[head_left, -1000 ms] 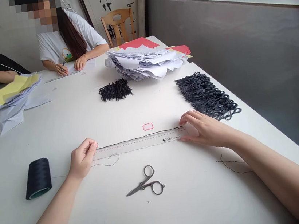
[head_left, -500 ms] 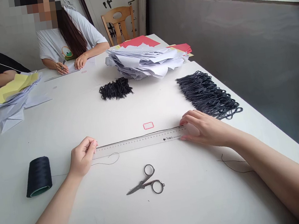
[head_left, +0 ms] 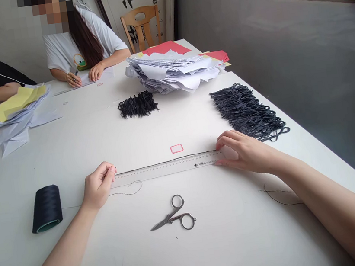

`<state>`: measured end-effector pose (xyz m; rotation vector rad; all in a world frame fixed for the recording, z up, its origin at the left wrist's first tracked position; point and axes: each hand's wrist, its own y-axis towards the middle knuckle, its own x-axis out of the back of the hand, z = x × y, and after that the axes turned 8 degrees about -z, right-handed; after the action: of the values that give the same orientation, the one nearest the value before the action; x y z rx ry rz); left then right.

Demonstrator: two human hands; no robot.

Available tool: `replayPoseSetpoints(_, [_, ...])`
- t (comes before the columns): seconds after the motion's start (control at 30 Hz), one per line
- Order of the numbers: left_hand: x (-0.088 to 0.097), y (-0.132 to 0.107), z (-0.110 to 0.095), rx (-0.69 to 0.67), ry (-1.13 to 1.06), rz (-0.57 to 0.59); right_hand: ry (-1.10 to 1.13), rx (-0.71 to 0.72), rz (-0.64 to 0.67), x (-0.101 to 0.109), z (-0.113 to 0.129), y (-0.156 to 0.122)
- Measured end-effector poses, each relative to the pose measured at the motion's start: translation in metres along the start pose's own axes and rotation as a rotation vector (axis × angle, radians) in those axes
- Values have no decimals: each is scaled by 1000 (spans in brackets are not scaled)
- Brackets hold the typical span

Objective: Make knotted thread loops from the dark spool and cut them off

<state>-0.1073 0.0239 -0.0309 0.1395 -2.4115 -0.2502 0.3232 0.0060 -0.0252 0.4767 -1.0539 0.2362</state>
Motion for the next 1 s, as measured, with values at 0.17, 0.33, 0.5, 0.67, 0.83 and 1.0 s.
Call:
replayPoseSetpoints(0.17, [3, 3, 2, 68, -116, -53, -8, 3, 3, 0, 0, 0])
replayPoseSetpoints(0.33, [8, 8, 6, 53, -98, -73, -18, -1, 7, -1, 0, -1])
replayPoseSetpoints(0.5, [18, 16, 20, 59, -26, -82, -16, -5, -12, -1, 0, -1])
replayPoseSetpoints(0.67, [25, 21, 26, 66, -20, -39, -20, 3, -7, -2, -2, -1])
replayPoseSetpoints(0.83, [30, 20, 21, 35, 138, -26, -34, -6, 0, -3, -3, -2])
replayPoseSetpoints(1.0, [35, 20, 22, -8, 202, -25, -44, 6, -16, -7, -7, -4])
